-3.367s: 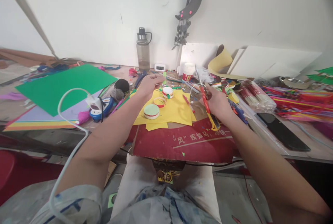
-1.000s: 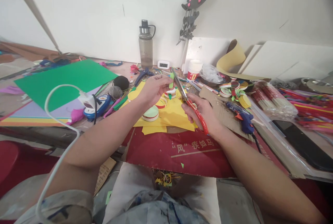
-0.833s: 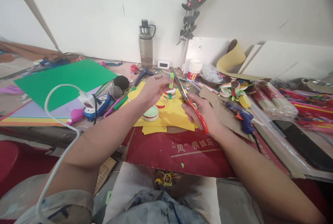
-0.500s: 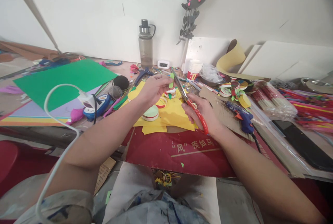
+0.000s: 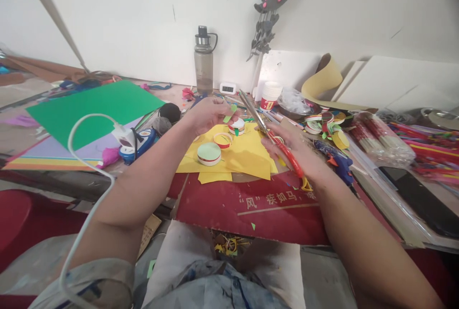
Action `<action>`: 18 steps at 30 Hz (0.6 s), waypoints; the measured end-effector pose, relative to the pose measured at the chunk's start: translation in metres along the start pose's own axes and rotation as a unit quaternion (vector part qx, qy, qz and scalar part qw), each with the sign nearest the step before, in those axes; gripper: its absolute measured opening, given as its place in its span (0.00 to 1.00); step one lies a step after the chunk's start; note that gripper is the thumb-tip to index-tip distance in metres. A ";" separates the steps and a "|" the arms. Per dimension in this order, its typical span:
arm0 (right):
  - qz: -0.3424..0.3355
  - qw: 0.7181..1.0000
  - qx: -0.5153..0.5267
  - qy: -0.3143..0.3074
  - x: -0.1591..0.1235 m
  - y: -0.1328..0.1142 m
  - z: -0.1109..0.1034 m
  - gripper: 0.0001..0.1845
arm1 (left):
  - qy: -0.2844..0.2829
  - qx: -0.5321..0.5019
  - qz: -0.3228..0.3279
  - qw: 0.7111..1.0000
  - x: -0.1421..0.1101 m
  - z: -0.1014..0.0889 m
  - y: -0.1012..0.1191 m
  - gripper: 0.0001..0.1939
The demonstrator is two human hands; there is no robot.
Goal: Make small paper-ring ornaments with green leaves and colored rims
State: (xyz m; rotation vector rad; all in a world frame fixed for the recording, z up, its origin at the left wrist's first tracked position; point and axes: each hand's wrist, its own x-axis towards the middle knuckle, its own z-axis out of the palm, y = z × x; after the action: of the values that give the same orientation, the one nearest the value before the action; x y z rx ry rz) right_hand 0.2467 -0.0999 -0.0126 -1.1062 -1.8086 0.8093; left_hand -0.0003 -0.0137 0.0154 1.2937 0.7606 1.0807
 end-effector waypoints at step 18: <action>-0.018 0.985 -0.066 -0.158 0.009 0.001 -0.018 0.24 | -0.043 0.083 -0.085 0.992 0.001 -0.009 0.010 0.16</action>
State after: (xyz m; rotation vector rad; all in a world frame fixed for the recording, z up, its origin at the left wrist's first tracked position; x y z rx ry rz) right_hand 0.2607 -0.0896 -0.0029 -1.0707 -2.1660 0.8938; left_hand -0.0106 -0.0104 0.0234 1.3788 0.8934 0.8347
